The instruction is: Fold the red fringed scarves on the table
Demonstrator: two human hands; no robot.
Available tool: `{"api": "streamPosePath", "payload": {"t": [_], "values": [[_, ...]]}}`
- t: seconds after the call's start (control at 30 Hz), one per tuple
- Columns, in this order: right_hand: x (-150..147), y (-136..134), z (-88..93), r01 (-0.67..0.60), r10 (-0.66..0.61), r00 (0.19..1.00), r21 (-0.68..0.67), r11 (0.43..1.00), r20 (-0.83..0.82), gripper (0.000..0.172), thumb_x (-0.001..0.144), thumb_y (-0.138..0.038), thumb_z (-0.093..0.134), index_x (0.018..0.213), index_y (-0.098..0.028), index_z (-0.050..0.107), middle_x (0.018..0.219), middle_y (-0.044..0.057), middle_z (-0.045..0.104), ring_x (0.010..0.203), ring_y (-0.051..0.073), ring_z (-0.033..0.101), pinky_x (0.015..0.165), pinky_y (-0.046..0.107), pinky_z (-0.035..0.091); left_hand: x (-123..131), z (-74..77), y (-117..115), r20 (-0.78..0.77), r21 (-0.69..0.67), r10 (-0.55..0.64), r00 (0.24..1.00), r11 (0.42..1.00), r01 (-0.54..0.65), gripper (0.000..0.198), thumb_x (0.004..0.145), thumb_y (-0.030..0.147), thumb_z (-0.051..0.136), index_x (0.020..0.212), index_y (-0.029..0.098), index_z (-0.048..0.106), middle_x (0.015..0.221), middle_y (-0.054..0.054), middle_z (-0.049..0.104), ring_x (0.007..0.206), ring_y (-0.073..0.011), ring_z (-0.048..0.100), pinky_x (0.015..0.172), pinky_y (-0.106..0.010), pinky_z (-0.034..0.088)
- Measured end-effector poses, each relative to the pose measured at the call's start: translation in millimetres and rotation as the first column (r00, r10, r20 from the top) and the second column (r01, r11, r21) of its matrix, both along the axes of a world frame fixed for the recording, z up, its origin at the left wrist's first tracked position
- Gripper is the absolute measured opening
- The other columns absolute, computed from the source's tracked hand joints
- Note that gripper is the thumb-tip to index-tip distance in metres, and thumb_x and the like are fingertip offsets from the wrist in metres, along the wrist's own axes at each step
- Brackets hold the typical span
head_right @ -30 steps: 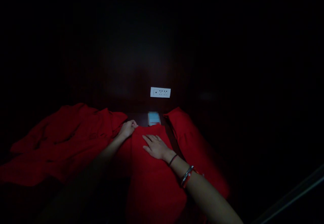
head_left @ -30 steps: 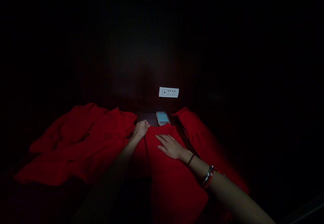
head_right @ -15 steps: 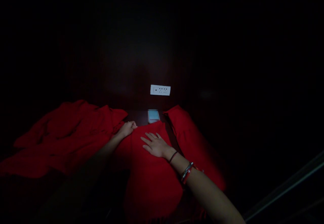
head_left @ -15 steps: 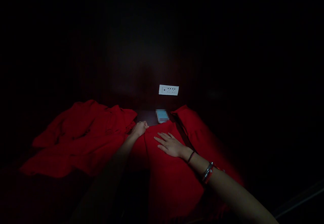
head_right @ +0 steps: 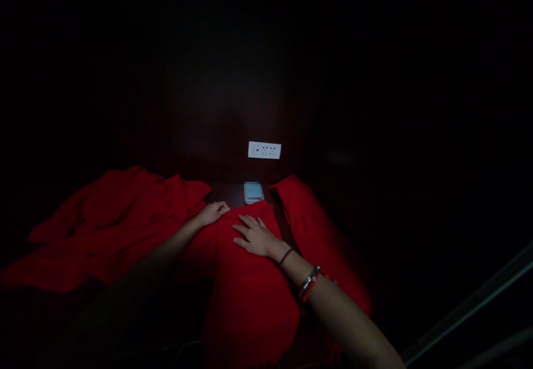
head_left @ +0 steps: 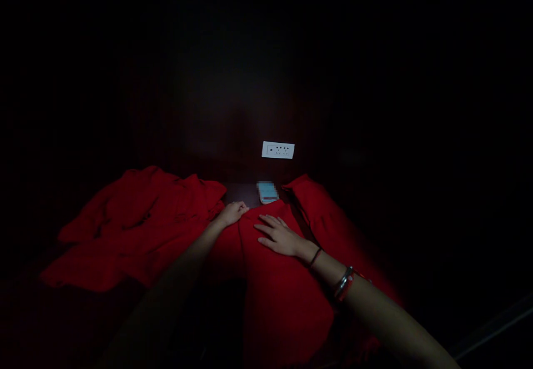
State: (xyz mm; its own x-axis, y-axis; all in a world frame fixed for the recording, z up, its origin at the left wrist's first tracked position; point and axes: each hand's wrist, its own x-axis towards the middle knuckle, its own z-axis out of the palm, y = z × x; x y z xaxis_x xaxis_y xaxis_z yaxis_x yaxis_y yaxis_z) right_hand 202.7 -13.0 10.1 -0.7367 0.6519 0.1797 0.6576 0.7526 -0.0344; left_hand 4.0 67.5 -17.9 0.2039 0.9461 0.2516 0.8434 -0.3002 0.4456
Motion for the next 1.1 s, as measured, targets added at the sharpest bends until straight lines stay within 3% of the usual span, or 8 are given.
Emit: {"api": "streamPosePath", "payload": {"t": [0.1,0.2,0.37,0.63,0.73,0.9,1.03,1.1], "values": [[-16.6,-13.4,9.0,-0.037,0.037,0.998,0.011,0.999,-0.058,0.050,0.079,-0.048,0.031,0.116,-0.016,0.043,0.120,0.010,0.043,0.111,0.020,0.036,0.091,0.034,0.028,-9.6,-1.2,-3.0,0.006,-0.042,-0.035,0.999,0.998,0.035,0.019,0.073,0.034,0.047,0.077,0.018,0.056,0.070,0.001,0.060,0.065,-0.0111,0.054,0.057,-0.018,0.037],[-32.3,-30.3,0.7,0.002,-0.002,1.000,-0.002,1.000,-0.005,0.044,0.075,-0.045,0.041,0.102,-0.012,0.053,0.102,0.012,0.055,0.097,0.021,0.048,0.084,0.034,0.035,-16.1,-4.5,-1.5,0.010,-0.069,-0.028,1.000,0.997,0.028,0.017,0.068,0.031,0.051,0.074,0.016,0.056,0.063,0.002,0.058,0.058,-0.0105,0.052,0.051,-0.018,0.035],[-38.0,-45.9,-22.2,0.082,-0.083,0.996,0.105,0.991,0.009,0.032,0.078,-0.022,0.037,0.103,-0.010,0.052,0.110,0.012,0.052,0.107,0.021,0.042,0.092,0.033,0.028,-19.2,-6.3,4.7,0.003,-0.035,-0.072,0.997,0.997,0.072,0.013,0.070,0.027,0.049,0.069,0.016,0.056,0.062,0.002,0.057,0.060,-0.0108,0.051,0.054,-0.019,0.036],[-32.4,-49.4,-14.1,0.020,-0.023,0.998,0.054,0.998,0.064,0.034,0.079,-0.017,0.034,0.108,-0.007,0.049,0.112,0.013,0.051,0.106,0.018,0.043,0.093,0.028,0.029,-13.7,-4.5,4.5,-0.080,0.107,-0.072,0.994,0.991,0.081,0.012,0.075,0.024,0.045,0.076,0.018,0.055,0.081,-0.004,0.057,0.081,-0.0158,0.051,0.072,-0.025,0.036],[-28.9,-52.9,-14.5,0.038,-0.038,0.999,-0.010,0.999,0.010,0.039,0.083,-0.023,0.029,0.116,-0.010,0.042,0.120,0.011,0.043,0.114,0.018,0.034,0.096,0.032,0.024,-11.8,-6.4,2.4,-0.113,0.097,-0.065,0.991,0.992,0.076,0.010,0.074,0.025,0.047,0.075,0.018,0.055,0.078,-0.004,0.057,0.077,-0.0161,0.052,0.069,-0.025,0.038],[-22.2,-62.4,-14.6,0.081,-0.081,0.997,-0.164,0.983,0.004,0.056,0.081,-0.051,0.017,0.130,-0.024,0.014,0.136,0.007,0.015,0.123,0.026,0.007,0.096,0.049,0.009,-16.8,-1.4,-6.7,-0.142,0.094,-0.062,0.988,0.993,0.076,0.013,0.076,0.026,0.044,0.078,0.019,0.054,0.078,-0.002,0.057,0.076,-0.0146,0.052,0.069,-0.024,0.039],[-20.9,-64.7,-10.1,0.108,-0.101,0.994,-0.240,0.965,0.042,0.056,0.078,-0.059,0.013,0.128,-0.035,0.013,0.137,0.004,0.006,0.122,0.029,-0.003,0.094,0.053,0.003,-16.5,1.2,-27.5,-0.119,0.172,-0.032,0.992,0.984,0.052,0.027,0.081,0.027,0.032,0.100,0.017,0.049,0.097,-0.006,0.054,0.090,-0.0147,0.049,0.080,-0.027,0.037],[-19.3,-63.4,-7.9,0.109,-0.094,0.993,-0.275,0.955,0.068,0.058,0.077,-0.060,0.012,0.129,-0.035,0.010,0.138,0.003,0.005,0.122,0.029,-0.004,0.094,0.053,0.001,-15.2,-1.0,-41.4,-0.137,0.212,-0.105,0.985,0.968,0.132,0.035,0.083,0.031,0.027,0.111,0.018,0.043,0.115,-0.007,0.045,0.105,-0.0151,0.041,0.089,-0.029,0.032]]}}
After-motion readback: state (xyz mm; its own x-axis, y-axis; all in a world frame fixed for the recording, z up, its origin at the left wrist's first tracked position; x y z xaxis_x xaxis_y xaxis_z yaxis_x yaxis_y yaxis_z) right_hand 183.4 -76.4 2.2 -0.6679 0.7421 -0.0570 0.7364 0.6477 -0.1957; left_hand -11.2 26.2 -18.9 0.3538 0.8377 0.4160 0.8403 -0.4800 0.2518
